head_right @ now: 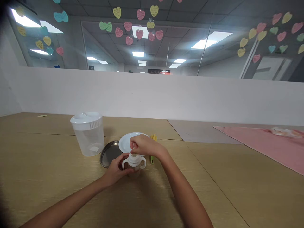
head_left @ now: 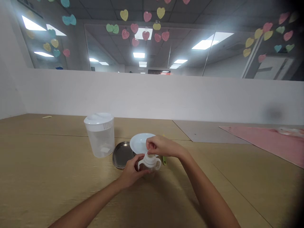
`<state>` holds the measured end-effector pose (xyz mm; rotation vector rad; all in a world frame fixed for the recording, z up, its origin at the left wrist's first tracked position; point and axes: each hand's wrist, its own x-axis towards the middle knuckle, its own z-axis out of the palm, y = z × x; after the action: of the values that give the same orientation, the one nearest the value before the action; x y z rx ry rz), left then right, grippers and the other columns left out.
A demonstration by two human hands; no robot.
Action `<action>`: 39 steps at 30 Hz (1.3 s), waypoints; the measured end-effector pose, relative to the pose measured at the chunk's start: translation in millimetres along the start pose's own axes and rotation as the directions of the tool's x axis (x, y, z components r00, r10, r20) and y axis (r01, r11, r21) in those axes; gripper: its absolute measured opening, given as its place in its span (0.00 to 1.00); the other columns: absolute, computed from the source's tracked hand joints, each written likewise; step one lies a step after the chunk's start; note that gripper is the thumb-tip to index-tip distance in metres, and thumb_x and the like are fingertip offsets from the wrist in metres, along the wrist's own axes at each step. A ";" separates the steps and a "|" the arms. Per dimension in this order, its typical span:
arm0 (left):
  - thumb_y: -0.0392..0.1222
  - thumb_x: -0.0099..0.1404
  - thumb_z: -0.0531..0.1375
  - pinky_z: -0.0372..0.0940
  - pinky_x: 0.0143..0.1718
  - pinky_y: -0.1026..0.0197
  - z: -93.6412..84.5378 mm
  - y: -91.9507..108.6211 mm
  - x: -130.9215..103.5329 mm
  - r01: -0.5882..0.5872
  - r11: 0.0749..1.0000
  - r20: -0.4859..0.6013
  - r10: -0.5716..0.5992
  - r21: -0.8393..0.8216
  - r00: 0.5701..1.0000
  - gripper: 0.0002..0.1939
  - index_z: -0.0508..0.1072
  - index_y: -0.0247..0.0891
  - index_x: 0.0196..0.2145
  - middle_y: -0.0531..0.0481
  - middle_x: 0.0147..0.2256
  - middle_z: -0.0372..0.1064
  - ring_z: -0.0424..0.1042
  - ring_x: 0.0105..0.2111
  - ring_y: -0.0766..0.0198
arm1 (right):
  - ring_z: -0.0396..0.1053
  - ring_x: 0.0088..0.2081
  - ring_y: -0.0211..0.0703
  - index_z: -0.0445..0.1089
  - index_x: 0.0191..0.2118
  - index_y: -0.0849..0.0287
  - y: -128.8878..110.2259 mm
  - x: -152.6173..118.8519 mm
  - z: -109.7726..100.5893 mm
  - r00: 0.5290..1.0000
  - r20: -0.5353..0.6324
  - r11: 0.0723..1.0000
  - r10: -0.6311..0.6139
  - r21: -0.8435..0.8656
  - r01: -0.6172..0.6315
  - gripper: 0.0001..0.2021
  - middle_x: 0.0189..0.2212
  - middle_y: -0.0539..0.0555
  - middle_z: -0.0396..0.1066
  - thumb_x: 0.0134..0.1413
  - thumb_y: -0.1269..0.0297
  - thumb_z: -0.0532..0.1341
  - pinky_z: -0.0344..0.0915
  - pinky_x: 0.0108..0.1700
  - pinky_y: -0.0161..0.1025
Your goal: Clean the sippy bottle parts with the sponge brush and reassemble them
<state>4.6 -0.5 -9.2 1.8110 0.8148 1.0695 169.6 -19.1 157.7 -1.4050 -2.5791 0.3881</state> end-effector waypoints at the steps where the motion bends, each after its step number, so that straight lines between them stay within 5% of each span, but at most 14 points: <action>1: 0.50 0.49 0.68 0.52 0.24 0.67 0.1 -0.2 0.1 -0.006 1.000 0.003 0.006 -0.010 1.000 0.33 0.66 0.37 0.51 0.48 0.42 0.71 0.54 0.23 0.72 | 0.61 0.28 0.35 0.64 0.27 0.59 1.0 -0.5 -0.2 1.000 -0.006 1.000 -0.026 0.001 0.026 0.03 0.25 0.47 0.66 0.47 0.71 0.60 0.51 0.28 0.31; 7: 0.51 0.50 0.67 0.54 0.25 0.67 -0.1 -2.5 0.8 -0.028 1.000 0.005 0.028 0.004 1.000 0.33 0.65 0.36 0.51 0.48 0.41 0.71 0.55 0.23 0.72 | 0.66 0.39 0.41 0.70 0.34 0.58 10.8 -5.4 -4.2 0.987 -0.075 0.989 -0.142 0.022 0.144 0.09 0.37 0.51 0.71 0.48 0.77 0.57 0.59 0.38 0.35; 16: 0.54 0.51 0.66 0.55 0.25 0.67 -0.5 -3.3 0.3 -0.033 0.999 0.013 0.033 0.041 0.999 0.34 0.65 0.36 0.52 0.47 0.41 0.71 0.57 0.23 0.71 | 0.68 0.42 0.42 0.70 0.40 0.57 6.4 -19.4 -21.7 0.937 -0.327 0.972 -0.118 0.153 0.176 0.09 0.39 0.53 0.71 0.52 0.69 0.57 0.64 0.46 0.40; 23: 0.53 0.52 0.66 0.63 0.35 0.63 -1.5 -0.7 -1.1 -0.089 0.988 -0.003 0.090 0.122 0.996 0.31 0.66 0.37 0.50 0.45 0.43 0.71 0.68 0.36 0.61 | 0.68 0.39 0.42 0.70 0.42 0.56 11.0 -21.9 -26.3 0.798 -0.603 0.934 -0.008 0.281 0.223 0.10 0.38 0.53 0.69 0.54 0.62 0.57 0.68 0.42 0.41; 28: 0.54 0.54 0.64 0.61 0.47 0.56 -4.4 3.8 -4.4 -0.185 0.936 -0.030 0.203 0.300 0.979 0.29 0.66 0.39 0.50 0.43 0.46 0.68 0.66 0.46 0.55 | 0.67 0.37 0.40 0.69 0.39 0.57 19.1 -16.5 -25.1 0.678 -0.734 0.954 0.039 0.230 0.194 0.08 0.34 0.52 0.67 0.54 0.63 0.57 0.68 0.38 0.38; 34: 0.54 0.62 0.56 0.56 0.51 0.52 -12.5 10.7 -7.2 -0.341 0.858 0.008 0.366 0.385 0.931 0.27 0.62 0.38 0.54 0.41 0.51 0.64 0.61 0.50 0.52 | 0.67 0.34 0.40 0.70 0.38 0.60 34.2 6.1 -9.5 0.791 -0.610 0.998 0.059 0.063 -0.026 0.08 0.36 0.55 0.68 0.54 0.71 0.55 0.65 0.39 0.37; 39: 0.51 0.68 0.47 0.51 0.54 0.51 -21.7 4.9 -3.2 -0.286 0.851 -0.064 0.347 0.440 0.936 0.19 0.66 0.41 0.51 0.44 0.52 0.63 0.58 0.52 0.54 | 0.66 0.33 0.39 0.72 0.35 0.63 48.8 27.8 8.6 0.853 -0.513 0.992 0.093 -0.023 -0.122 0.07 0.34 0.56 0.70 0.51 0.74 0.56 0.62 0.38 0.36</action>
<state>-15.8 2.2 -0.1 2.3216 0.9048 1.3201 191.1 28.4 135.3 -1.4359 -2.0958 -0.0485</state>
